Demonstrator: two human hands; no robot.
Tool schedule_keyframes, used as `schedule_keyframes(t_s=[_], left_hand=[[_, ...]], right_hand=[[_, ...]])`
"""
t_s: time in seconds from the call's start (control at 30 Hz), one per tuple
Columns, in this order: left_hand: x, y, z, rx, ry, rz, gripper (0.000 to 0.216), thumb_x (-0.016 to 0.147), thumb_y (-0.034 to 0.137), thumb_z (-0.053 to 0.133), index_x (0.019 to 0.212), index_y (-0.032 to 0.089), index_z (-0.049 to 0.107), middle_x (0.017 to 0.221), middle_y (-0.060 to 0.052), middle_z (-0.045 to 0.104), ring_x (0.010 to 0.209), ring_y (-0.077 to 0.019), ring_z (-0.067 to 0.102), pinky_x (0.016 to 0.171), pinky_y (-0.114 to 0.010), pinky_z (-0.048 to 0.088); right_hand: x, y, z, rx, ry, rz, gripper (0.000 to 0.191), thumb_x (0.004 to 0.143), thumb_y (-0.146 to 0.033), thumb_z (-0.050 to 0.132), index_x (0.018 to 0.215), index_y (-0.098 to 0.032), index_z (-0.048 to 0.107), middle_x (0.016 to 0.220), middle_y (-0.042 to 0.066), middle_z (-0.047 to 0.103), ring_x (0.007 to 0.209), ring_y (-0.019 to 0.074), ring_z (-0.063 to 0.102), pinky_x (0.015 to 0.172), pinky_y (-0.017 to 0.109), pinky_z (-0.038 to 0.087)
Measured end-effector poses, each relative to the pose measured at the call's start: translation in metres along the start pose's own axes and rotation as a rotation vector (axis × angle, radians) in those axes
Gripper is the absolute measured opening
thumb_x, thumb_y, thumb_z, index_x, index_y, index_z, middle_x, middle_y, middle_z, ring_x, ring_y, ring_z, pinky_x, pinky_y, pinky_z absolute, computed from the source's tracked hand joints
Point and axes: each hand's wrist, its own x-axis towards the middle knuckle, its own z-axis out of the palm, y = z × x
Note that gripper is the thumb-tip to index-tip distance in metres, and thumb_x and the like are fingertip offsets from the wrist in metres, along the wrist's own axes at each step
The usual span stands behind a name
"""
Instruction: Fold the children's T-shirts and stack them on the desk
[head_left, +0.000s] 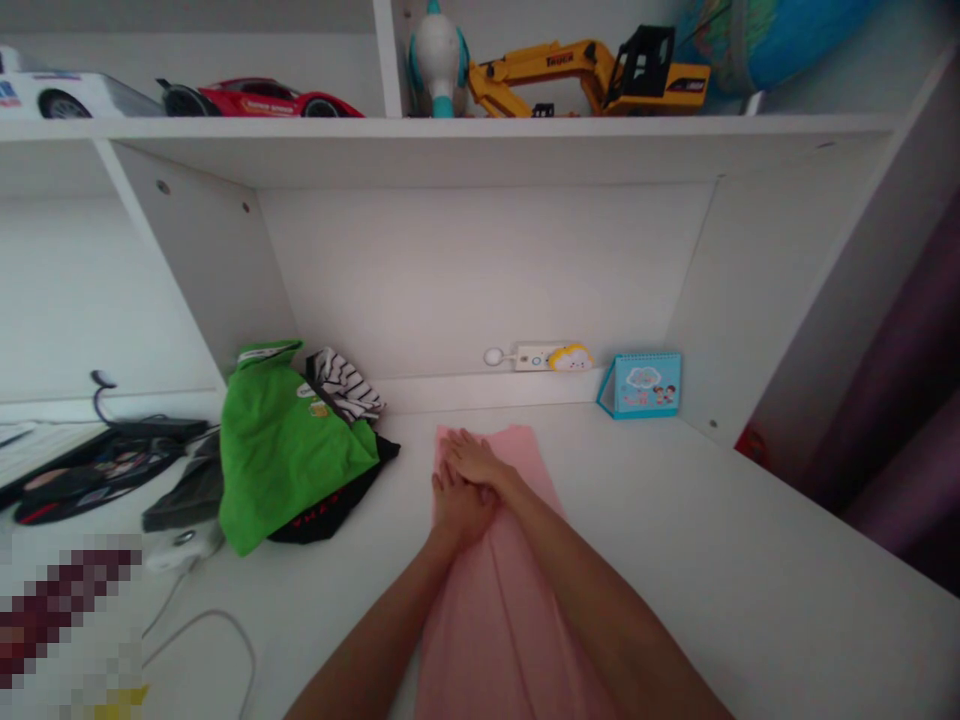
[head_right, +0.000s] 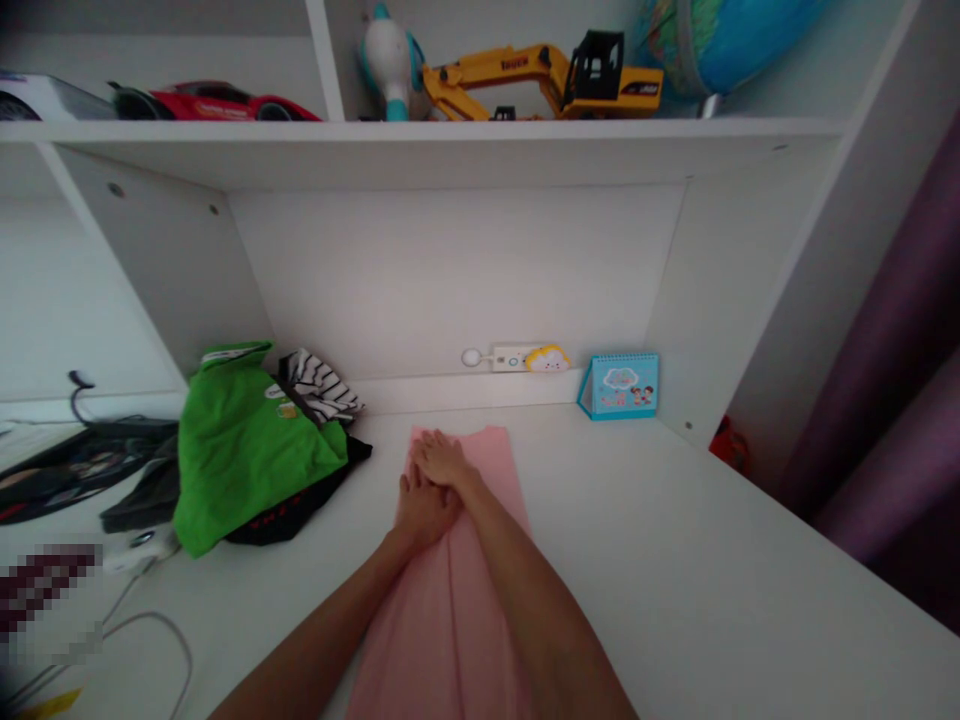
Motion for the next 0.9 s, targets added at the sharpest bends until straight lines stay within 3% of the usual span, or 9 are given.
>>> schedule_keyframes(t_s=[0.1, 0.23, 0.43, 0.63, 0.77, 0.9], left_hand=[[-0.001, -0.001, 0.000, -0.003, 0.016, 0.006, 0.061, 0.082, 0.047, 0.025, 0.134, 0.015, 0.031, 0.136, -0.015, 0.032, 0.127, -0.0377, 0.013, 0.098, -0.053, 0.012], [-0.001, -0.001, 0.002, -0.014, 0.026, 0.002, 0.062, 0.082, 0.046, 0.027, 0.137, 0.017, 0.022, 0.140, -0.015, 0.025, 0.127, -0.0385, 0.013, 0.097, -0.054, 0.015], [0.000, -0.001, 0.003, -0.009, -0.004, -0.005, 0.058, 0.083, 0.055, 0.019, 0.134, 0.030, 0.029, 0.142, -0.010, 0.020, 0.127, -0.0412, 0.012, 0.095, -0.056, 0.012], [0.000, 0.000, 0.002, 0.006, 0.003, 0.005, 0.057, 0.084, 0.055, 0.019, 0.136, 0.032, 0.020, 0.143, -0.010, 0.017, 0.127, -0.0397, 0.013, 0.095, -0.056, 0.013], [-0.002, 0.001, -0.001, 0.009, -0.005, 0.013, 0.057, 0.084, 0.054, 0.021, 0.136, 0.031, 0.020, 0.144, -0.009, 0.016, 0.127, -0.0396, 0.012, 0.095, -0.056, 0.012], [-0.001, 0.002, -0.007, -0.005, -0.048, 0.006, 0.055, 0.085, 0.053, 0.022, 0.136, 0.033, 0.021, 0.144, -0.010, 0.013, 0.127, -0.0393, 0.012, 0.095, -0.057, 0.012]], right_hand=[[0.018, -0.011, 0.002, 0.017, -0.023, -0.042, 0.054, 0.088, -0.051, 0.012, 0.136, -0.028, 0.023, 0.144, 0.001, 0.016, 0.131, 0.0217, 0.013, 0.101, 0.050, 0.012], [0.029, -0.015, 0.000, 0.009, 0.001, -0.037, 0.053, 0.089, -0.050, 0.015, 0.135, -0.027, 0.026, 0.143, 0.004, 0.019, 0.129, 0.0258, 0.018, 0.097, 0.056, 0.015], [0.002, 0.013, -0.014, -0.009, 0.095, -0.015, 0.054, 0.090, -0.046, 0.012, 0.138, -0.020, 0.019, 0.145, 0.006, 0.011, 0.132, 0.0232, 0.005, 0.100, 0.052, 0.013], [-0.089, 0.042, -0.010, -0.030, 0.081, -0.016, 0.057, 0.090, -0.044, 0.019, 0.136, -0.011, 0.026, 0.142, 0.011, 0.019, 0.131, 0.0208, 0.012, 0.104, 0.040, 0.014], [-0.179, 0.023, 0.003, -0.016, 0.052, -0.099, 0.067, 0.087, -0.053, 0.023, 0.138, -0.009, 0.019, 0.143, 0.013, 0.012, 0.131, 0.0234, 0.008, 0.105, 0.042, 0.015], [-0.267, -0.003, 0.032, -0.057, 0.061, -0.235, 0.071, 0.084, -0.051, 0.038, 0.139, -0.014, 0.012, 0.142, 0.014, 0.010, 0.130, 0.0304, 0.007, 0.102, 0.051, 0.019]])
